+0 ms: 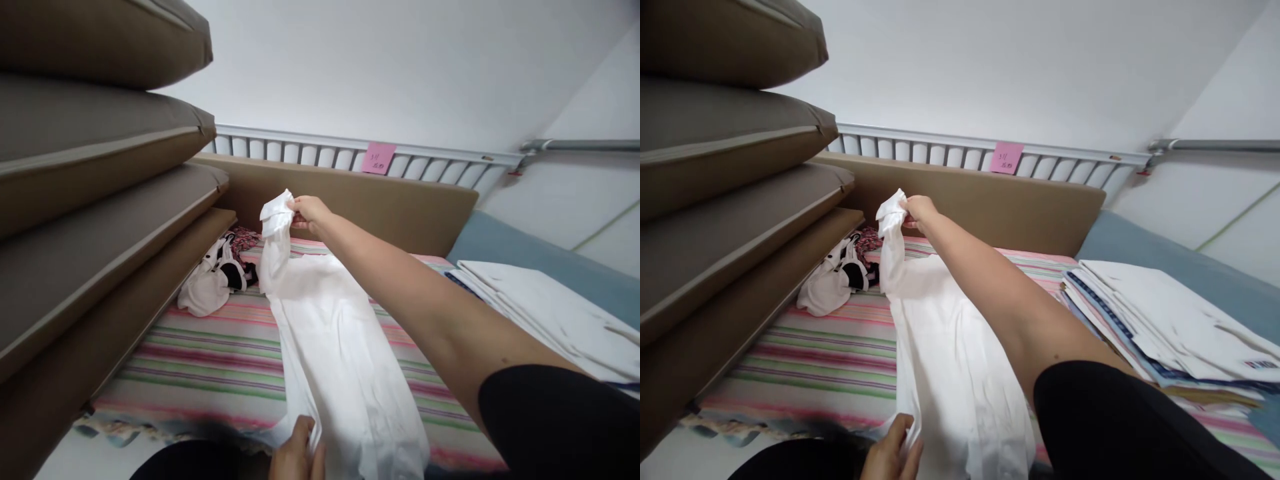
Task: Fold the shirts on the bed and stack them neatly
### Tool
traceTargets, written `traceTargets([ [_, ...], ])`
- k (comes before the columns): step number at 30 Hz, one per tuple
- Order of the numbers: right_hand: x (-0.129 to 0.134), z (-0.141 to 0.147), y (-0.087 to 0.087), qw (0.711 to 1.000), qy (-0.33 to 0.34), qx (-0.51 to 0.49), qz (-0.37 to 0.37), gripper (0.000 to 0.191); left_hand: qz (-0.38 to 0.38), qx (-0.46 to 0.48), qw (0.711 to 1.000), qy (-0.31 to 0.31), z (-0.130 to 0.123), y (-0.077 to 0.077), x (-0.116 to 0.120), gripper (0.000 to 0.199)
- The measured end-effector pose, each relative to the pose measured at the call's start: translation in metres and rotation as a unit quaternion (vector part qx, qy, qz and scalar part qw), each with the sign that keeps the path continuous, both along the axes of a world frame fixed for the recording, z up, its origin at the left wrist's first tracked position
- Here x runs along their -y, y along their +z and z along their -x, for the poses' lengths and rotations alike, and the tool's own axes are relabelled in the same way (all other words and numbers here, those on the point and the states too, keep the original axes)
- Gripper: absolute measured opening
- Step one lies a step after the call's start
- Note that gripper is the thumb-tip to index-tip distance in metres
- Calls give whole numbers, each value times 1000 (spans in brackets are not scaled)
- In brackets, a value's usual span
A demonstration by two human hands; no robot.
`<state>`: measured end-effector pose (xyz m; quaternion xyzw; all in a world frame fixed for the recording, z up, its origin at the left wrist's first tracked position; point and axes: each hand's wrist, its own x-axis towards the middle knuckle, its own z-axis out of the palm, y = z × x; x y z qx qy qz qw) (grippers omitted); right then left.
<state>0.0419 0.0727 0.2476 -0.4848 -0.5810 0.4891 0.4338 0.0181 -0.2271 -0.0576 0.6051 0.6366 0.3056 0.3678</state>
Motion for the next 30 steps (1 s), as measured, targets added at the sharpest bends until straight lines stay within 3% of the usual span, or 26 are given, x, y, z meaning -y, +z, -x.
traceTargets([
  [7, -16, -71, 9, 995, -75, -65, 0, 10, 55, -29, 995, -78, -29, 14, -8, 22],
  [12, -21, -105, 14, 992, -93, -85, -11, 8, 84, -42, 990, -103, -39, 6, -10, 24],
  [17, -29, -119, 21, 991, -104, -78, -27, 8, 98, -33, 989, -104, -40, -5, -7, 22],
  [25, -38, -119, 38, 990, -120, -71, -37, 6, 118, -47, 985, -114, -40, -6, -9, 27],
  [30, -38, -119, 34, 991, -122, -48, -42, 7, 132, -50, 981, -132, -45, -12, -13, 29],
])
